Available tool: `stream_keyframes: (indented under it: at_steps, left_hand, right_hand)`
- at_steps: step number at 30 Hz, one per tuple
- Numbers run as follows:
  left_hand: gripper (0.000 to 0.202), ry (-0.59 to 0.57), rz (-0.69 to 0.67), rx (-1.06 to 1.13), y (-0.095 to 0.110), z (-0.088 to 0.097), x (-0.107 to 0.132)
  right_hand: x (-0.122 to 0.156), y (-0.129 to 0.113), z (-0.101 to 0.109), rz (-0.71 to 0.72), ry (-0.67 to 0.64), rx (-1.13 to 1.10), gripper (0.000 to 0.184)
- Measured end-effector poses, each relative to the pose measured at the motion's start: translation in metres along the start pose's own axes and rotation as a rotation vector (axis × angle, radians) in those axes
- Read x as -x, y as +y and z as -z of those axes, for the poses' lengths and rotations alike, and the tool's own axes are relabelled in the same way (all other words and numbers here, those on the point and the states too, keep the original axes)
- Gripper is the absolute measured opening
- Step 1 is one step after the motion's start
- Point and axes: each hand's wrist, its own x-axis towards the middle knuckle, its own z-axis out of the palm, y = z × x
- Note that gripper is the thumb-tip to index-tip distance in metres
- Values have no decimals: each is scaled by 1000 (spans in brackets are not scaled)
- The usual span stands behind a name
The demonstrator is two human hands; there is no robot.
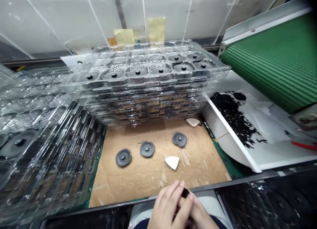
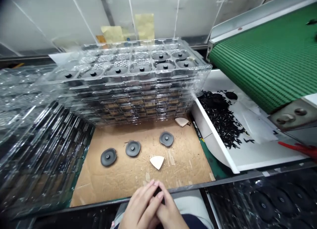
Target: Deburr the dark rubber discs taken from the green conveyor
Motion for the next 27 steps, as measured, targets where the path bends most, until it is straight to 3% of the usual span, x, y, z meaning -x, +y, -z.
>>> stream_keyframes:
  at_steps: [3, 7, 9, 11, 14, 17, 19, 23, 27]
  left_hand:
    - [47, 51, 215, 227, -3, 4, 8]
    - [53, 193, 824, 782, -7, 16, 10]
    - [58, 296, 1150, 1139, -15, 26, 6]
    - [55, 400, 1352, 1483, -24, 36, 1]
    - [40, 520, 1440, 1770, -36, 42, -2]
    - [40, 585, 1417, 1841, -40, 40, 1]
    - [46, 610, 1419, 1818, -39, 38, 3]
    - [54, 598, 1433, 1744, -34, 37, -2]
    - [58, 512, 1391, 1734, -25, 40, -14]
  right_hand:
    - [-4, -9, -6, -47, -116, 44, 45]
    - [-19, -25, 9, 117, -272, 355, 67]
    - [-34, -26, 22, 210, -172, 560, 65]
    - [-52, -18, 33, 244, 14, 674, 56]
    - [-72, 3, 36, 316, 173, 769, 40]
    - [-77, 20, 27, 453, 161, 798, 32]
    - [-77, 18, 22, 537, 115, 805, 29]
    - [-72, -22, 10, 621, 79, 813, 23]
    - [-46, -75, -19, 756, 30, 744, 25]
